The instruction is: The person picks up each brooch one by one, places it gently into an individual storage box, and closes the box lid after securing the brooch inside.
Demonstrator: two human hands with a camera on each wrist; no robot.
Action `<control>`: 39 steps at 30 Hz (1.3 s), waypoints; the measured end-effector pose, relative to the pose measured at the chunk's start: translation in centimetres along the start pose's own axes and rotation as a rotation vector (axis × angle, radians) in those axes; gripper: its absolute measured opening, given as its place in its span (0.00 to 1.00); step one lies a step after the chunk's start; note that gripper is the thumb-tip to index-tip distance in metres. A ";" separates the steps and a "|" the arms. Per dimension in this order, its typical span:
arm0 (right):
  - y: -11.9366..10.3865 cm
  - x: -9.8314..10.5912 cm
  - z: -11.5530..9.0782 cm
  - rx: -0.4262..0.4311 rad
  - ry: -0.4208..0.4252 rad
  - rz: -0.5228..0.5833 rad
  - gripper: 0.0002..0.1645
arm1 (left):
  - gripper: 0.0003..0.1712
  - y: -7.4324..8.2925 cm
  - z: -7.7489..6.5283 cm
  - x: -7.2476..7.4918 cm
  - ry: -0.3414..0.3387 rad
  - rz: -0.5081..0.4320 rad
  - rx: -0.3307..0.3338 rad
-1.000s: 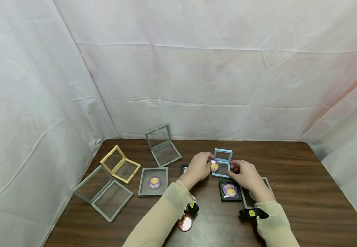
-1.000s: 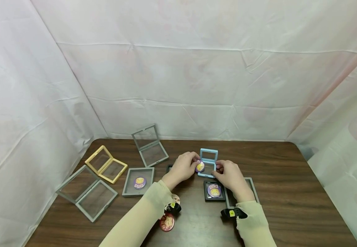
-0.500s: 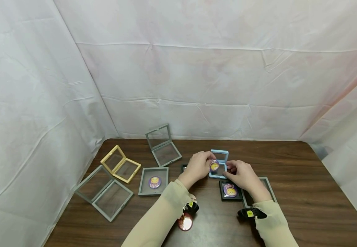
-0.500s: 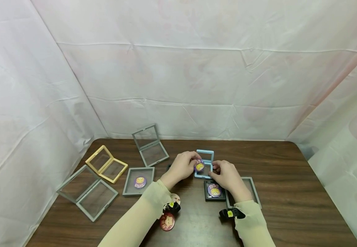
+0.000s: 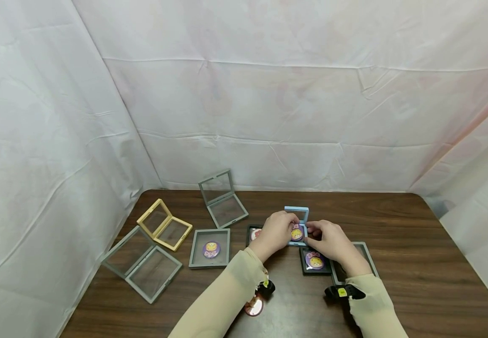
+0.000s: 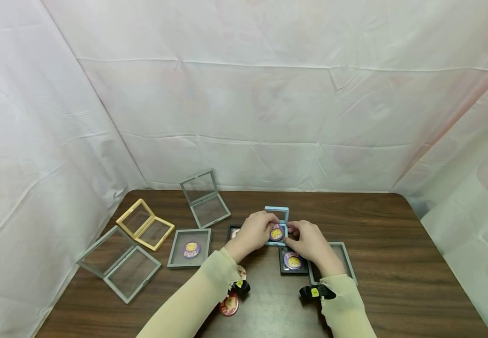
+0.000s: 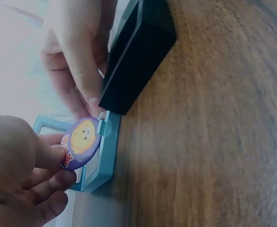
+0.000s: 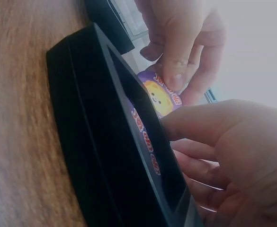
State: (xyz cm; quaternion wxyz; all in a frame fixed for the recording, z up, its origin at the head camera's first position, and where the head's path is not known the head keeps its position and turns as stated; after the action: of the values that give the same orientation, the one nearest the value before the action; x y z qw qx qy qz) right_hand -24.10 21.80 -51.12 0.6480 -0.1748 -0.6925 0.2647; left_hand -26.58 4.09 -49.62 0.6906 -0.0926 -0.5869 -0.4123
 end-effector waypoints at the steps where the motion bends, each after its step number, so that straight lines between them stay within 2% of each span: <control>1: 0.0 0.0 0.0 -0.001 -0.002 0.003 0.24 | 0.11 0.1 0.0 -0.1 -0.001 0.006 -0.004; 7: 0.1 0.0 0.0 0.002 -0.008 0.016 0.25 | 0.11 0.4 -0.2 -0.3 -0.044 0.012 -0.033; 14: 0.2 0.0 0.1 0.010 -0.003 0.010 0.24 | 0.24 0.5 -0.5 -0.4 -0.130 0.072 -0.074; 29: 0.1 0.1 -0.2 0.028 -0.003 0.016 0.24 | 0.24 0.8 -0.8 -1.0 -0.103 0.119 0.029; 33: 0.1 0.1 -0.2 0.029 -0.011 0.024 0.24 | 0.26 0.8 -0.8 -1.0 -0.085 0.131 0.026; 39: 0.1 0.1 0.0 0.016 -0.022 0.034 0.25 | 0.24 0.8 -0.9 -0.9 -0.060 0.091 0.013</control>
State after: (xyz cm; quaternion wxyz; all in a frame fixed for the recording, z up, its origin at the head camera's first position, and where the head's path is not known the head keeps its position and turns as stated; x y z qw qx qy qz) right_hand -24.12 21.92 -51.10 0.6370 -0.1784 -0.6944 0.2833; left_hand -25.29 4.46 -50.39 0.6912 -0.1273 -0.6052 -0.3737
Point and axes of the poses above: each hand's wrist, its own z-axis towards the middle knuckle, its own x-axis out of the back of the hand, y = z × x, the point moved 4 cm from there along z, towards the middle knuckle, and after that the axes turned 10 degrees about -x, right-handed, at the moved point
